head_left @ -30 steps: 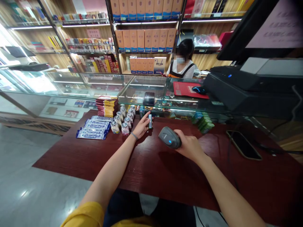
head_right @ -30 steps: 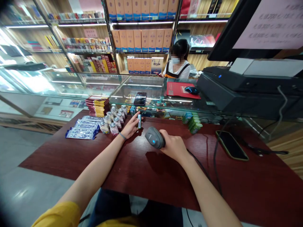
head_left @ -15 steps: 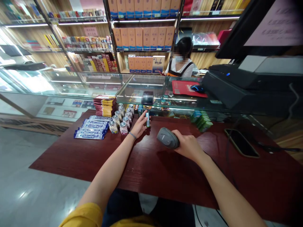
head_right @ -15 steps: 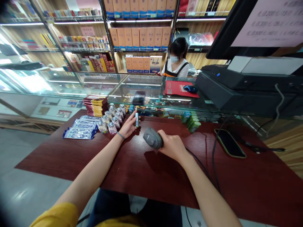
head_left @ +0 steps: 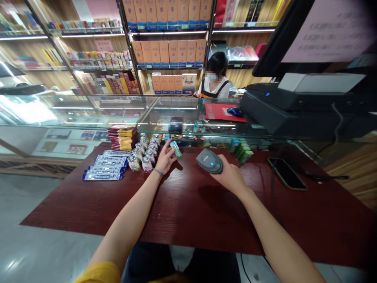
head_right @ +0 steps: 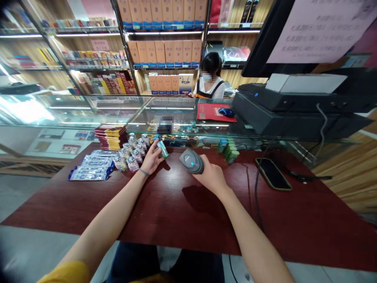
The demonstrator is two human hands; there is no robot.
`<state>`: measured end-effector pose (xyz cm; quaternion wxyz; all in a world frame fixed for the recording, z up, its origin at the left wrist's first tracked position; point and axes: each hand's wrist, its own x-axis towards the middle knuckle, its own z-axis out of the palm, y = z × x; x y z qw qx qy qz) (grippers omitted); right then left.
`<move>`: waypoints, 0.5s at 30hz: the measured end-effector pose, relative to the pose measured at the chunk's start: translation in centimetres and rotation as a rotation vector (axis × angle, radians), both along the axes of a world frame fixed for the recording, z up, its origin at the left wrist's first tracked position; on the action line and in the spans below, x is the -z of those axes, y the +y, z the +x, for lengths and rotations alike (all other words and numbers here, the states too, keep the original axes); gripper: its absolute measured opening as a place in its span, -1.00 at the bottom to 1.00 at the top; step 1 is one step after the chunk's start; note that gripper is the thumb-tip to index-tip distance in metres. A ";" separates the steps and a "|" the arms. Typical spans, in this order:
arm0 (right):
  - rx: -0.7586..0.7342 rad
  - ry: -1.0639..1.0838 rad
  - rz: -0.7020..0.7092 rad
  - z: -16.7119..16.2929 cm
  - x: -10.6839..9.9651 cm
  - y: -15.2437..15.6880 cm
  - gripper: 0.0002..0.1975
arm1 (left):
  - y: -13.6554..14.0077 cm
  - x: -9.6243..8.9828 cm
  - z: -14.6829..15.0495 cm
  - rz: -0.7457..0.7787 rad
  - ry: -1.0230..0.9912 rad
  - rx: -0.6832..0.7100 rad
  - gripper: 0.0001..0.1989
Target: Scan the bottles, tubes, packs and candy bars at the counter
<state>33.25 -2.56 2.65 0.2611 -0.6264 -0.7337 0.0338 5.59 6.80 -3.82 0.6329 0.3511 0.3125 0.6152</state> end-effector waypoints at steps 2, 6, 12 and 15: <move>0.039 0.124 -0.048 0.6 -0.1 0.4 -0.61 | 0.2 0.4 0.4 0.021 0.100 -0.055 -0.31; 0.110 0.363 -0.006 2.3 -0.4 1.1 -0.61 | 0.5 1.3 1.8 0.121 0.352 -0.143 -0.46; 0.251 0.520 0.091 5.6 -1.4 1.9 -0.49 | 0.0 1.5 5.9 0.286 0.538 -0.108 -0.64; 0.277 0.615 0.132 7.5 -1.9 1.9 -0.56 | -0.1 1.0 8.9 0.329 0.587 -0.054 -0.67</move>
